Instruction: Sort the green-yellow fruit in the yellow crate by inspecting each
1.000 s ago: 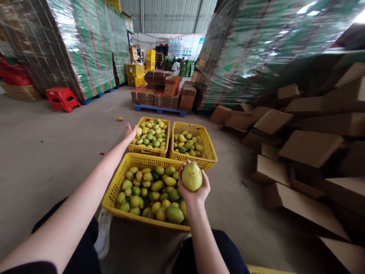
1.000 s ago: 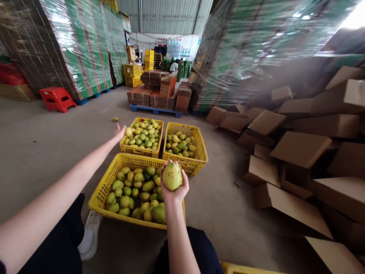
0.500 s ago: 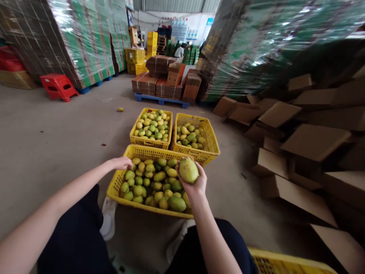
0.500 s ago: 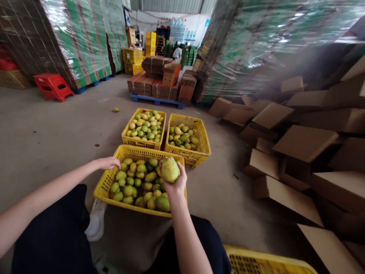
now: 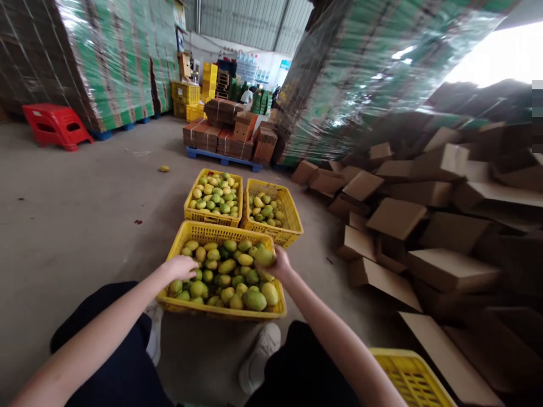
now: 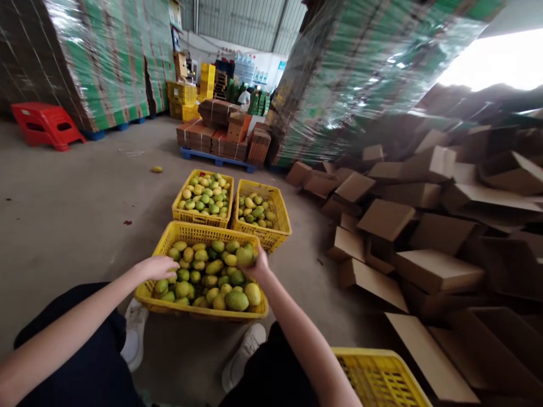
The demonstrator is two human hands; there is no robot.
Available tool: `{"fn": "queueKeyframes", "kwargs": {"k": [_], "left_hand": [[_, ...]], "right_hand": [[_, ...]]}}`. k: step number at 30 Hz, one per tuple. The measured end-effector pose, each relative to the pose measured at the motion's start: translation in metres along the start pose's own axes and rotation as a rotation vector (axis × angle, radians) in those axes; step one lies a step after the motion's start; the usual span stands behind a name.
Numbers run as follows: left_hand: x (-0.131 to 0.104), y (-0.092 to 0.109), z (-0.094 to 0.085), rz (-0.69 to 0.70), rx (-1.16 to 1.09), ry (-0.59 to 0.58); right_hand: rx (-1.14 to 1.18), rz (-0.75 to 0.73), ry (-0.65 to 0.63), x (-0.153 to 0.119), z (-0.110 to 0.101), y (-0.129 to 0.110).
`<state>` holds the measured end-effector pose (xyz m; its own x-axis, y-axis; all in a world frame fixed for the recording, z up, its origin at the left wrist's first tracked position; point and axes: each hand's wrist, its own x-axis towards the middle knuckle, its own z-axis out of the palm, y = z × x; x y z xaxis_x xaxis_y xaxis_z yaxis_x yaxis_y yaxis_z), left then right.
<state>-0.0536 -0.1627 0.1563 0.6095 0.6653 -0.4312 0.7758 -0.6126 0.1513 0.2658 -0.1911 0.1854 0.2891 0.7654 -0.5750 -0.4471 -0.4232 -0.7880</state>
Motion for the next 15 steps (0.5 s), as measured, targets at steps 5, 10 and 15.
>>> {"fn": "queueKeyframes", "kwargs": {"k": [5,10,15], "left_hand": [[0.006,-0.002,-0.013,-0.031,-0.002,0.023],[-0.002,-0.009,-0.017,-0.068,-0.019,-0.001],[-0.001,-0.01,-0.012,-0.146,-0.064,-0.084]], "right_hand": [[0.153,-0.048,0.183,0.017,-0.015,-0.069],[0.192,0.075,0.127,-0.011,-0.029,-0.012],[0.251,0.083,0.045,-0.022,-0.021,0.013]]}}
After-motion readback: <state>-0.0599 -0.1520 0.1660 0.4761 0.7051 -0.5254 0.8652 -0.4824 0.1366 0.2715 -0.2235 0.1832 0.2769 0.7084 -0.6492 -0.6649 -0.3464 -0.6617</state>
